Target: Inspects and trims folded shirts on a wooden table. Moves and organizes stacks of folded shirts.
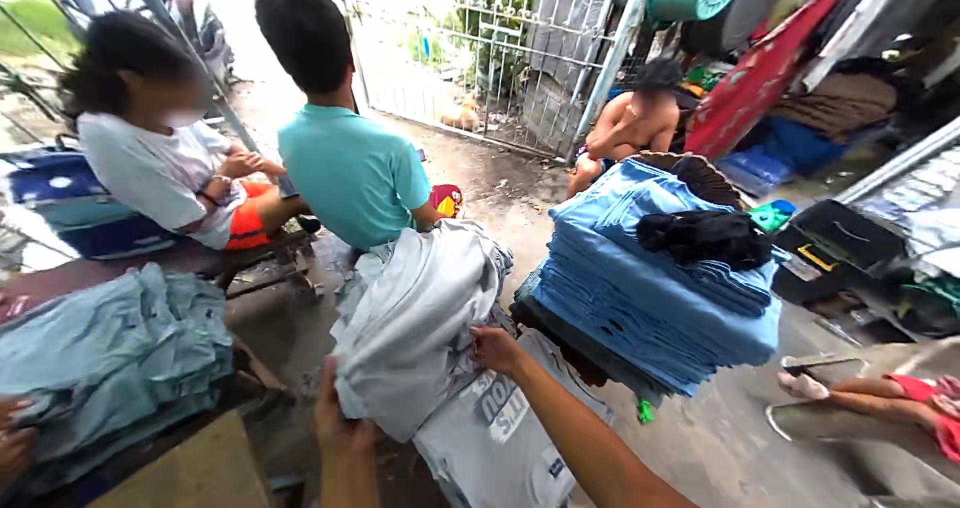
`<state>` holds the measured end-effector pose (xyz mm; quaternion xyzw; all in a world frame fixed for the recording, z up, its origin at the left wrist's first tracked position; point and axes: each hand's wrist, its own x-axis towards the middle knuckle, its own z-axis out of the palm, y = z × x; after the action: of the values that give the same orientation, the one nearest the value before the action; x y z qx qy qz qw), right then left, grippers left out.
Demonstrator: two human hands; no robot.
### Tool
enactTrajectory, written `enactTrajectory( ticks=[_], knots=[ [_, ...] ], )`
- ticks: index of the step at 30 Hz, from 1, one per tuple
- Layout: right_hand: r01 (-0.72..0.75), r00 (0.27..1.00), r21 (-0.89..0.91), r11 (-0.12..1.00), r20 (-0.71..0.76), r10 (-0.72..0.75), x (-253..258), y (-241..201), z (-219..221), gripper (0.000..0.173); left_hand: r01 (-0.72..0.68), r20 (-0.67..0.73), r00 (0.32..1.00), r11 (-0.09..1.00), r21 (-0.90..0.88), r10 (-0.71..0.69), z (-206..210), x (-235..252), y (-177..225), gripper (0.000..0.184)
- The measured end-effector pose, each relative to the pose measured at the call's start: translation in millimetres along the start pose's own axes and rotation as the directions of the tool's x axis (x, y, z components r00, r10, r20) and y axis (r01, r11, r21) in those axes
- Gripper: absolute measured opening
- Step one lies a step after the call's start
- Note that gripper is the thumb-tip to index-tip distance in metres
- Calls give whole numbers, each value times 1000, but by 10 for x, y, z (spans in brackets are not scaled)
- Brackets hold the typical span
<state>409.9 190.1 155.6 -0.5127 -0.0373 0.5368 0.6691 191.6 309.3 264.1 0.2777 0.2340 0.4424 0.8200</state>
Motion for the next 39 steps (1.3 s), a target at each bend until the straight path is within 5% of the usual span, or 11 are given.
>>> enactTrajectory(
  ticks=[2, 6, 10, 15, 19, 22, 26, 32, 36, 37, 39],
  knots=[
    [82, 996, -260, 962, 8, -83, -155, 15, 2, 24, -58, -43, 998, 996, -64, 55, -434, 51, -63, 56],
    [167, 982, -417, 893, -6, -187, -497, 5, 153, 24, 422, -100, 901, 906, -28, -423, -811, -248, -649, 86],
    [181, 951, -297, 937, -189, -244, -774, -281, 355, 37, 188, -81, 979, 981, 40, -184, -522, -171, -489, 39],
    [306, 878, -223, 926, -309, -365, -967, -685, 263, 34, 76, -83, 996, 885, 460, -42, -208, -226, -312, 31],
    [359, 771, -825, 437, -1, -637, -1186, -531, 40, 60, 72, 41, 994, 880, 469, -104, 302, -479, -518, 27],
    [608, 669, -748, 265, 303, -679, -1360, -431, 60, 43, 85, 82, 983, 805, 587, -164, 930, -784, -878, 22],
    [645, 602, -749, 153, 375, -705, -1421, -532, -286, 20, 29, 222, 935, 685, 728, -276, 1407, -996, -1156, 25],
    [665, 745, -431, 610, 444, -498, -1513, -1052, -545, 30, -363, 373, 926, 379, 851, 52, 1364, -945, -1329, 23],
    [758, 646, -479, 443, 454, -614, -1540, -1215, -450, 24, -325, 298, 932, 106, 940, 206, 1414, -1132, -1038, 33],
    [789, 600, -439, 429, 402, -692, -1493, -1278, -398, 25, -252, 207, 941, 146, 957, 268, 1397, -1186, -921, 33],
    [681, 731, -370, 632, 312, -607, -1461, -1665, -343, 35, -135, -58, 906, 416, 899, 420, 1208, -1276, -655, 26]
  ],
)
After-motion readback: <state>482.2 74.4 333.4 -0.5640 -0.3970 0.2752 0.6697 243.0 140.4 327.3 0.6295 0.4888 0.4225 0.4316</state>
